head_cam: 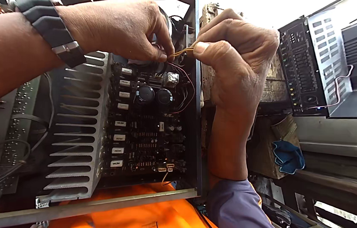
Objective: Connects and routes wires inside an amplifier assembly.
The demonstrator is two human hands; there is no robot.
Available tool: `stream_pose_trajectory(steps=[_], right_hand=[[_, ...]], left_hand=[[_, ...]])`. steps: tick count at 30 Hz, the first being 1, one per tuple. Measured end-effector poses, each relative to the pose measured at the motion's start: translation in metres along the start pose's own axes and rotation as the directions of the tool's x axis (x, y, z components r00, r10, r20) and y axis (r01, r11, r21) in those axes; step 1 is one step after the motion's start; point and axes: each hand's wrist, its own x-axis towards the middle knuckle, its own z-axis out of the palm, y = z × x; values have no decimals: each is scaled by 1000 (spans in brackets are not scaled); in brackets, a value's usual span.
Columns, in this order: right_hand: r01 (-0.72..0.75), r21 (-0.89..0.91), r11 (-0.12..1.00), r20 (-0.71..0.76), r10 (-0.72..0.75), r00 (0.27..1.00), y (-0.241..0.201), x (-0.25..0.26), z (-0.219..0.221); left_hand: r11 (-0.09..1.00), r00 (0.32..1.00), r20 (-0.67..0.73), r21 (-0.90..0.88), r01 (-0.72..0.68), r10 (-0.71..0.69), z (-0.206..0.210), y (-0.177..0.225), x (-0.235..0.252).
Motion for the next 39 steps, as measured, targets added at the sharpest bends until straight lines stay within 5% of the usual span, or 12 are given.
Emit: stream_pose_trajectory(steps=[3,8,12,16,19,26,32,39], right_hand=[[-55,-152,987,133,75,988,-10,-11,-12],[-206,-449,870,65,262,963,-25,-37,-9],[-173,-647,743,-52,184,982,-22,-37,12],[-134,-802,582,0,224,975,-12,-30,28],[-110,-811,574,75,290,954,-9,-27,29],[-100,-632,769,149,246,958,-19,-34,26],[-183,-668,721,108,337,935,-28,-40,34],[-162,-672,722,83,291,953,-21,-40,33]], left_hand=[[999,1000,11,29,-24,23,-2,-3,-1],[979,999,2,202,-36,36,-10,6,-1],[950,987,36,267,-160,157,-2,1,5],[949,987,12,276,-155,158,5,-2,8],[949,987,15,272,-161,163,4,-3,8],[931,982,34,311,-189,187,8,-7,9],[922,985,53,346,-173,165,10,-6,9],[888,924,3,274,-369,383,9,-14,14]])
